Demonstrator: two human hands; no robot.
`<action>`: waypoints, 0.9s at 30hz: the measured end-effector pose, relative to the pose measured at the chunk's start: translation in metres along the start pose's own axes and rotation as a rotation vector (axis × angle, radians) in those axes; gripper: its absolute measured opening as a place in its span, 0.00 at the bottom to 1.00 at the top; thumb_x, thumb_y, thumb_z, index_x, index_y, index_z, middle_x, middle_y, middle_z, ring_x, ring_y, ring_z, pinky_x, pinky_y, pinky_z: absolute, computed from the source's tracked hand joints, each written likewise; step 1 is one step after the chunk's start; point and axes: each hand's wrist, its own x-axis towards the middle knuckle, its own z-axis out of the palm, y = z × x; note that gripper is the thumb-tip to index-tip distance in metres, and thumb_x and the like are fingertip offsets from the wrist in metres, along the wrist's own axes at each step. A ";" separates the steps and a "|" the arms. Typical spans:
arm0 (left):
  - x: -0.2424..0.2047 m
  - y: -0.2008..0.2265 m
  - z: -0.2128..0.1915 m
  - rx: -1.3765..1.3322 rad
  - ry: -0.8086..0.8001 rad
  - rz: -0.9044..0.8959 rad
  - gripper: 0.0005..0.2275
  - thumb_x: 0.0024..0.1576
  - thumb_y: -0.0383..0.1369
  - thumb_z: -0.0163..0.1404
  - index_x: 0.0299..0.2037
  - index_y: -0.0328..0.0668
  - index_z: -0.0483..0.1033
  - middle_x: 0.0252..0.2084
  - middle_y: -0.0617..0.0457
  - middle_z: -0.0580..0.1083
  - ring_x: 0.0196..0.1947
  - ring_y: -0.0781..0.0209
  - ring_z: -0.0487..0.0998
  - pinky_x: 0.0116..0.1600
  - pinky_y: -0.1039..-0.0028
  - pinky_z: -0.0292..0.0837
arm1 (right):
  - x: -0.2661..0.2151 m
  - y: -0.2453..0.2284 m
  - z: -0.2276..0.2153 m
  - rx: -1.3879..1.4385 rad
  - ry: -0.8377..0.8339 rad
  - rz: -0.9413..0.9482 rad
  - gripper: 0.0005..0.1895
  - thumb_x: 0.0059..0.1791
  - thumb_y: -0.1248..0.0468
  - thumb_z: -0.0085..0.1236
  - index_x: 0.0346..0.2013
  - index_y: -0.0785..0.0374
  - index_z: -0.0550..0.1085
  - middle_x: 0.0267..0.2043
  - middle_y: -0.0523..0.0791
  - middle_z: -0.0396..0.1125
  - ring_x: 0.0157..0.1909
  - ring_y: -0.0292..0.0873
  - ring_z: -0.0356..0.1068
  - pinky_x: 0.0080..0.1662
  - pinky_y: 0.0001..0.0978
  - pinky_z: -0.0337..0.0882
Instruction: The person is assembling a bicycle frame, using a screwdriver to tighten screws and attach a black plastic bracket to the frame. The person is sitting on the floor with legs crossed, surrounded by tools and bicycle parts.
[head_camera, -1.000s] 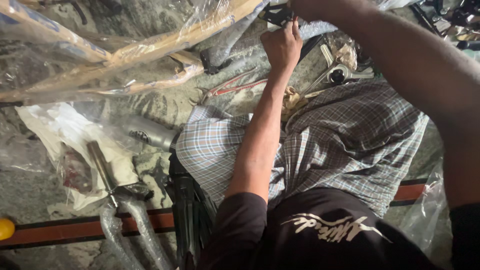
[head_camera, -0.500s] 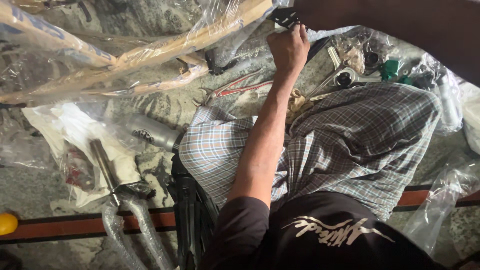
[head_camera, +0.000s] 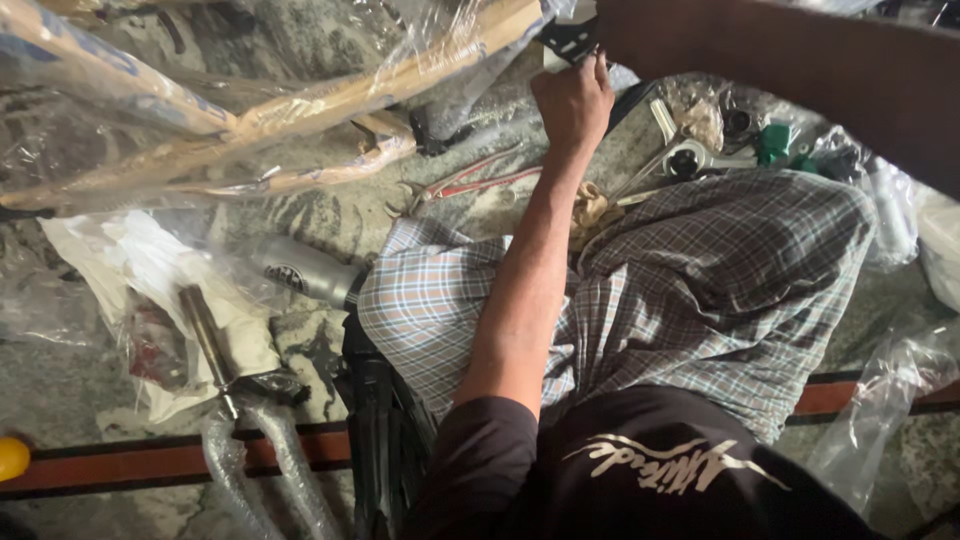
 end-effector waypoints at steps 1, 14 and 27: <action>-0.005 0.000 0.002 0.026 0.005 0.003 0.07 0.58 0.36 0.54 0.31 0.47 0.80 0.16 0.52 0.73 0.19 0.51 0.74 0.42 0.58 0.63 | -0.004 -0.005 0.002 0.076 -0.041 -0.003 0.04 0.50 0.67 0.60 0.30 0.64 0.79 0.27 0.48 0.73 0.25 0.42 0.71 0.31 0.37 0.72; -0.006 0.000 -0.022 -0.211 0.154 0.066 0.03 0.57 0.29 0.52 0.39 0.43 0.78 0.30 0.50 0.77 0.32 0.48 0.77 0.49 0.57 0.67 | 0.022 0.000 -0.010 0.830 -0.335 0.779 0.20 0.62 0.54 0.38 0.49 0.58 0.79 0.17 0.43 0.57 0.19 0.45 0.59 0.21 0.42 0.62; -0.016 0.022 -0.044 -0.034 0.213 -0.114 0.17 0.49 0.37 0.63 0.44 0.38 0.75 0.51 0.39 0.71 0.45 0.41 0.72 0.51 0.52 0.65 | 0.004 -0.044 -0.062 0.114 -0.067 0.322 0.13 0.54 0.59 0.55 0.44 0.63 0.82 0.28 0.52 0.75 0.26 0.48 0.75 0.30 0.45 0.75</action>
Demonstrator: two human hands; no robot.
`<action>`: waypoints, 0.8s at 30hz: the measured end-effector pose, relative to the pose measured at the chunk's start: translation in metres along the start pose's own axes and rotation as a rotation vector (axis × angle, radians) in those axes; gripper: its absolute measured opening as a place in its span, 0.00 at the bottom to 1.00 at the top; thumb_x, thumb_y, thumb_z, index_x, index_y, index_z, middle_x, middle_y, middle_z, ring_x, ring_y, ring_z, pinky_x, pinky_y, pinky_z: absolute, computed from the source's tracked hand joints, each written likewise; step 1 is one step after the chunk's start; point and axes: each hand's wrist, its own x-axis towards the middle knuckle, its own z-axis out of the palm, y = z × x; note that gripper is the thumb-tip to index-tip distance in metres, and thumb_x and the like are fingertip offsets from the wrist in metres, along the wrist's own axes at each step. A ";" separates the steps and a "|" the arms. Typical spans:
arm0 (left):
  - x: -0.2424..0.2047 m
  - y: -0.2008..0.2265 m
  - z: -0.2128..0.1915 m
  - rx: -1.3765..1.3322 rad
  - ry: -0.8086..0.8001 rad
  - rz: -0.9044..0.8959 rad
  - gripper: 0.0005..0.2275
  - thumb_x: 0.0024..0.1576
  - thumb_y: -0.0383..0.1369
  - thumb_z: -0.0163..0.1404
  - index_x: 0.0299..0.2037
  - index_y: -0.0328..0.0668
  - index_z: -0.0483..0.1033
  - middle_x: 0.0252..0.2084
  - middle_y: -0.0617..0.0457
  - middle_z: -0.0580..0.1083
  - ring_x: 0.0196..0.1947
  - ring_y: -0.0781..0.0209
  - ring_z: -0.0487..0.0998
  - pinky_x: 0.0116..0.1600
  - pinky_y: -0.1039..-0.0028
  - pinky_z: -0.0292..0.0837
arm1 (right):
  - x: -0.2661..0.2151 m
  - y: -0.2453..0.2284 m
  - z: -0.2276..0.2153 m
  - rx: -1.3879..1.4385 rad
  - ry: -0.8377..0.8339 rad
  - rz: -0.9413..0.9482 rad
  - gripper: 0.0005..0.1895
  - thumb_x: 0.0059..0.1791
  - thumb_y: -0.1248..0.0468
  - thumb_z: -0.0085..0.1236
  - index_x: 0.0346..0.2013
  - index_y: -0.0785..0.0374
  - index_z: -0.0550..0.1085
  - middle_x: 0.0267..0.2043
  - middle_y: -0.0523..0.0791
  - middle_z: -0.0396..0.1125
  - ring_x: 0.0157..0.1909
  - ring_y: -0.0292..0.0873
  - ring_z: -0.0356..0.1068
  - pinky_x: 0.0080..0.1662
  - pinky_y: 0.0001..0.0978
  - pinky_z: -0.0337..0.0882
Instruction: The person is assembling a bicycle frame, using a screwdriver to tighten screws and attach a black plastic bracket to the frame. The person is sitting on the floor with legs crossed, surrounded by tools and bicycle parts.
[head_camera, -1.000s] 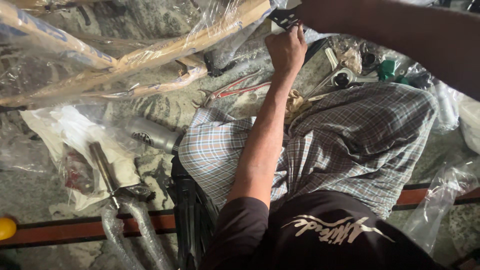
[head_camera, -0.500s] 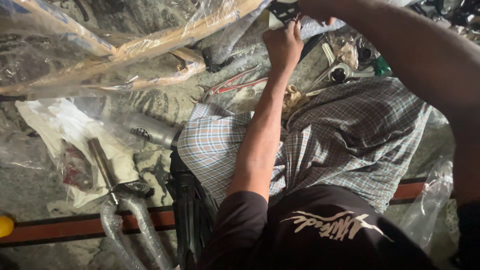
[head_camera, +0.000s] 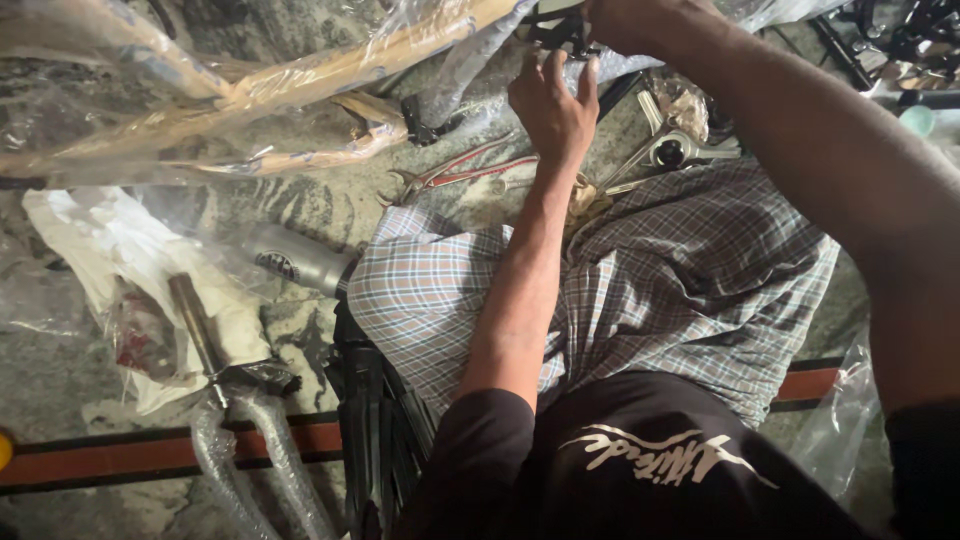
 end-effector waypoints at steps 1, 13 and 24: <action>-0.001 -0.002 0.002 0.006 -0.007 0.015 0.16 0.50 0.35 0.61 0.45 0.39 0.74 0.55 0.40 0.70 0.49 0.42 0.72 0.55 0.52 0.64 | -0.001 -0.001 0.001 -0.032 -0.016 -0.004 0.13 0.54 0.58 0.56 0.45 0.63 0.81 0.28 0.52 0.75 0.26 0.49 0.75 0.30 0.45 0.75; 0.011 -0.022 0.030 -0.034 -0.071 0.149 0.09 0.55 0.39 0.60 0.42 0.48 0.81 0.64 0.45 0.68 0.64 0.44 0.68 0.66 0.50 0.60 | 0.016 0.027 0.030 0.662 -0.218 0.419 0.17 0.60 0.59 0.43 0.47 0.66 0.77 0.23 0.54 0.65 0.17 0.47 0.66 0.19 0.43 0.65; 0.017 -0.019 0.048 0.020 -0.062 0.125 0.06 0.55 0.36 0.60 0.36 0.46 0.78 0.52 0.52 0.72 0.58 0.52 0.72 0.62 0.48 0.59 | -0.006 -0.010 -0.002 0.278 -0.066 0.275 0.15 0.60 0.60 0.47 0.42 0.64 0.80 0.22 0.50 0.72 0.21 0.46 0.74 0.27 0.39 0.73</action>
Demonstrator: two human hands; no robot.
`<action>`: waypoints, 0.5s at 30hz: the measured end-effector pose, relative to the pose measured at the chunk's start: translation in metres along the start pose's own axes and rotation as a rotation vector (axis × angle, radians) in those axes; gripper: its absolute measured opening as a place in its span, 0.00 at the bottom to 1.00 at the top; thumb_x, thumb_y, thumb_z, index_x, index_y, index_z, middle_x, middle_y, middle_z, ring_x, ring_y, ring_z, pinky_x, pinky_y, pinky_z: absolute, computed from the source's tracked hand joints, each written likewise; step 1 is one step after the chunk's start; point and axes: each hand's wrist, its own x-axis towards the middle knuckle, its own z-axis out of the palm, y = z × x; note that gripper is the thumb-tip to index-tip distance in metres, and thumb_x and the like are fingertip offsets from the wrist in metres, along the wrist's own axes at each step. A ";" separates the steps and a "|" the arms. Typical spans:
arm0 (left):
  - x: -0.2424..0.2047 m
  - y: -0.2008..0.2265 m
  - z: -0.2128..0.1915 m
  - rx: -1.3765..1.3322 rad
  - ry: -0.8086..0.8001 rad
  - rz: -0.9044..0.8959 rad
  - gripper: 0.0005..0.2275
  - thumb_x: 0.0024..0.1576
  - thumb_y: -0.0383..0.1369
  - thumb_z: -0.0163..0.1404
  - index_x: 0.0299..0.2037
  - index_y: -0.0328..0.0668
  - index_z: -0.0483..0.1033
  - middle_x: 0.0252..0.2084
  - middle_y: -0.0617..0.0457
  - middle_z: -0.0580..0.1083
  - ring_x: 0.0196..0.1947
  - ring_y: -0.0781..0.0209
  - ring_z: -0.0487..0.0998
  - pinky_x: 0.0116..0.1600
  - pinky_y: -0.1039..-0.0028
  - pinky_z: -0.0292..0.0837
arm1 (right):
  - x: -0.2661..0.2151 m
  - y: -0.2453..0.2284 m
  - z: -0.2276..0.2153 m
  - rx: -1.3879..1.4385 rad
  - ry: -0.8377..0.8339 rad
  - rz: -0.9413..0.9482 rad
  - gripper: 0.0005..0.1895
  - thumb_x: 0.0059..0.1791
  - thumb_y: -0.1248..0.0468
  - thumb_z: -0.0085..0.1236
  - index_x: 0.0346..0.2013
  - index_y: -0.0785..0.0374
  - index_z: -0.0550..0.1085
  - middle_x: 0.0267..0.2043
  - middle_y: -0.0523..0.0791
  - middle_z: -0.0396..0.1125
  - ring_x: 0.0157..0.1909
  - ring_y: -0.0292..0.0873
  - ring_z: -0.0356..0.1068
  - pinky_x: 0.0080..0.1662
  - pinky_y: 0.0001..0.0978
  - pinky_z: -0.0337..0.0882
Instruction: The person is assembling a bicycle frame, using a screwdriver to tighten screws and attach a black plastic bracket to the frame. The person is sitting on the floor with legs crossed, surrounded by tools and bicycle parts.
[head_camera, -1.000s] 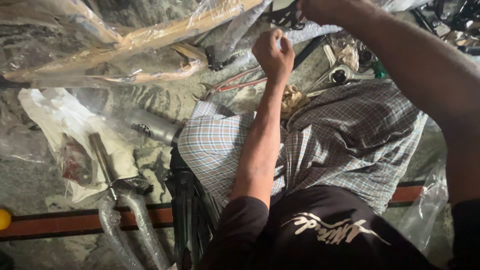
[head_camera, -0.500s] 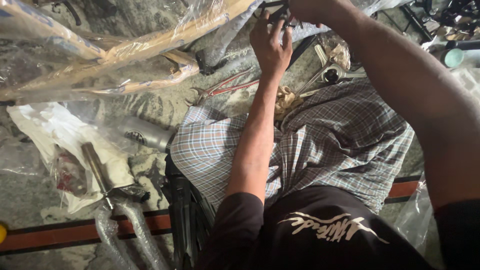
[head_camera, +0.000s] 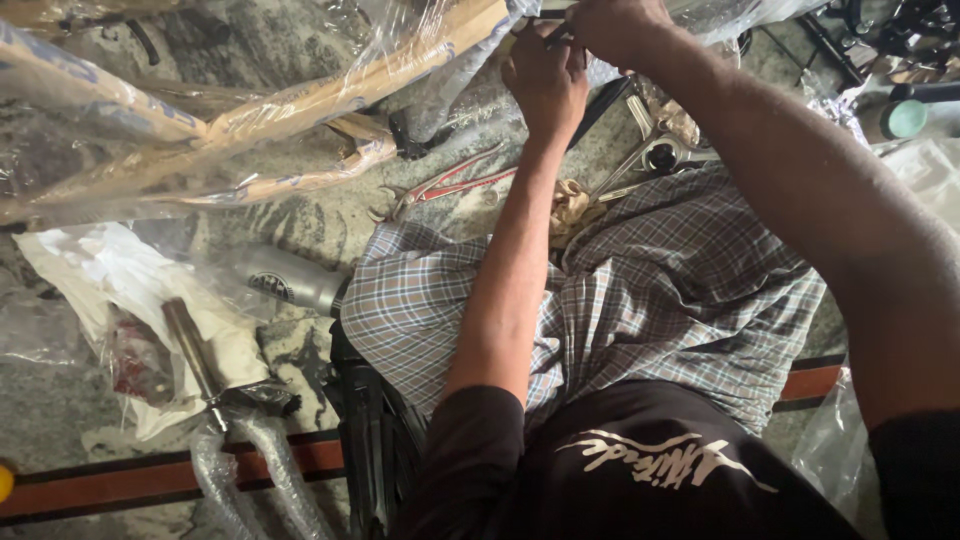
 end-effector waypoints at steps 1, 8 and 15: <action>-0.002 -0.003 0.003 -0.038 -0.035 0.007 0.06 0.56 0.35 0.60 0.38 0.46 0.79 0.52 0.52 0.72 0.58 0.52 0.72 0.62 0.51 0.60 | -0.003 -0.002 -0.003 -0.007 0.028 0.025 0.16 0.61 0.60 0.47 0.40 0.64 0.81 0.22 0.51 0.72 0.22 0.46 0.74 0.28 0.39 0.73; -0.007 -0.020 0.014 -0.060 -0.040 0.085 0.11 0.49 0.32 0.60 0.42 0.43 0.80 0.53 0.43 0.71 0.59 0.45 0.69 0.63 0.51 0.60 | -0.044 -0.014 -0.027 -0.353 0.558 -0.489 0.07 0.53 0.64 0.56 0.36 0.64 0.80 0.28 0.46 0.73 0.27 0.41 0.73 0.27 0.33 0.70; -0.004 -0.018 0.006 -0.116 -0.072 0.057 0.13 0.50 0.33 0.60 0.44 0.41 0.79 0.52 0.50 0.72 0.58 0.47 0.70 0.64 0.53 0.63 | -0.007 0.027 -0.009 -0.886 0.438 -0.757 0.08 0.53 0.64 0.56 0.29 0.58 0.74 0.24 0.41 0.66 0.25 0.34 0.64 0.32 0.29 0.67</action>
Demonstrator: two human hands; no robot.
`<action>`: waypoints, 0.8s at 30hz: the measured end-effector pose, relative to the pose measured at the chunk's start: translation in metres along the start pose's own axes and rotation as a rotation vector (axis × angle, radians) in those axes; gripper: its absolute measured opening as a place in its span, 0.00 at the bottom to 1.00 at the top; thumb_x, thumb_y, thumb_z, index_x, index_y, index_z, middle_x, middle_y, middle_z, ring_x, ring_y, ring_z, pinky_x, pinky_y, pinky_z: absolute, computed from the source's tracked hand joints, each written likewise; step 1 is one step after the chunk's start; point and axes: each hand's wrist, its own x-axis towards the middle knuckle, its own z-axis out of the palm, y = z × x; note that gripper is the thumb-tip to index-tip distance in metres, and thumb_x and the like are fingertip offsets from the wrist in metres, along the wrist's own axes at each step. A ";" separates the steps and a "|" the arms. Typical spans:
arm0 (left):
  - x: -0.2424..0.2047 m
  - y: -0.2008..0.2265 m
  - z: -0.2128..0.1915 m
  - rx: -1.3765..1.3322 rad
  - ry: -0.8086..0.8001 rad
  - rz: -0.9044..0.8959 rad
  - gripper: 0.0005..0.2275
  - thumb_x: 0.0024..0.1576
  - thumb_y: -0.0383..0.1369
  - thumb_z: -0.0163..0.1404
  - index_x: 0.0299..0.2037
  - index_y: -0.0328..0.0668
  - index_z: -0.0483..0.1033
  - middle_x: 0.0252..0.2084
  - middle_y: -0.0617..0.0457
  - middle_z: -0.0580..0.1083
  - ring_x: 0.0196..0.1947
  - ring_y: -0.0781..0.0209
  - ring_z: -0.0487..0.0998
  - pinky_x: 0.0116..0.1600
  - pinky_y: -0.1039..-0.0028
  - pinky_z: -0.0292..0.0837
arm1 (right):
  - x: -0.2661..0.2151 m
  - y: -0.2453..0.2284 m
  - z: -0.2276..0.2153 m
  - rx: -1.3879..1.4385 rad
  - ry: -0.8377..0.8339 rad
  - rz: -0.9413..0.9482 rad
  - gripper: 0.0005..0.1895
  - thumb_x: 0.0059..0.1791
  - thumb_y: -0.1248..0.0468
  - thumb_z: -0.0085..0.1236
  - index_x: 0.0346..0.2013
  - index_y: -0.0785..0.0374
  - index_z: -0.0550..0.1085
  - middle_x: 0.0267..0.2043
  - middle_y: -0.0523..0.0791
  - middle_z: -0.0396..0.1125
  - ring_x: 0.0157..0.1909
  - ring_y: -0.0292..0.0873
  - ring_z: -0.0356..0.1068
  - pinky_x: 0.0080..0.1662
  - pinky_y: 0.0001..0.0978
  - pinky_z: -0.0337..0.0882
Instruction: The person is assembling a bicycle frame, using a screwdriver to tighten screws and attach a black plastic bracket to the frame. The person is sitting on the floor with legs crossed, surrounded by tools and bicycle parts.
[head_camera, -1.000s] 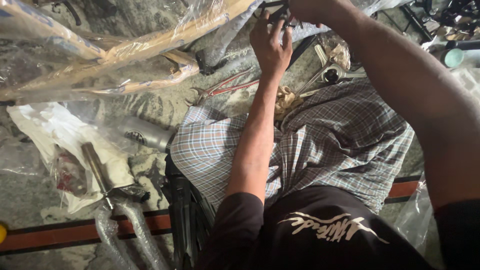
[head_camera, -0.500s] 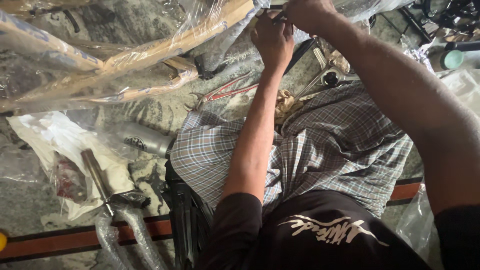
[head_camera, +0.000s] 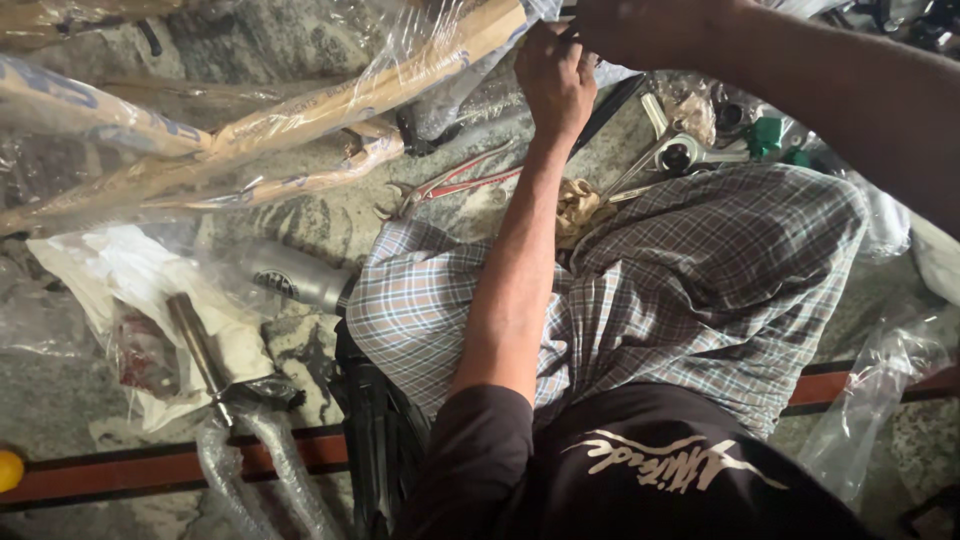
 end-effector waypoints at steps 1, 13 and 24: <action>0.000 0.000 -0.001 -0.013 -0.003 -0.005 0.12 0.51 0.34 0.61 0.43 0.41 0.79 0.50 0.50 0.72 0.56 0.47 0.71 0.63 0.53 0.64 | 0.005 -0.004 0.024 0.032 -0.014 -0.017 0.09 0.53 0.63 0.56 0.28 0.58 0.74 0.24 0.41 0.66 0.25 0.34 0.63 0.32 0.28 0.67; 0.018 0.011 -0.019 -0.135 0.069 0.074 0.07 0.51 0.35 0.61 0.34 0.43 0.78 0.40 0.51 0.73 0.45 0.47 0.73 0.50 0.54 0.67 | 0.030 -0.003 0.077 0.606 -0.530 0.277 0.11 0.55 0.60 0.56 0.36 0.62 0.82 0.24 0.47 0.71 0.22 0.44 0.69 0.29 0.41 0.68; 0.018 0.003 -0.014 -0.096 -0.001 0.050 0.08 0.46 0.34 0.63 0.29 0.42 0.78 0.46 0.50 0.75 0.47 0.49 0.76 0.53 0.56 0.70 | 0.019 0.003 0.082 0.985 -0.189 0.143 0.12 0.56 0.66 0.54 0.31 0.69 0.76 0.27 0.50 0.71 0.26 0.41 0.66 0.35 0.38 0.71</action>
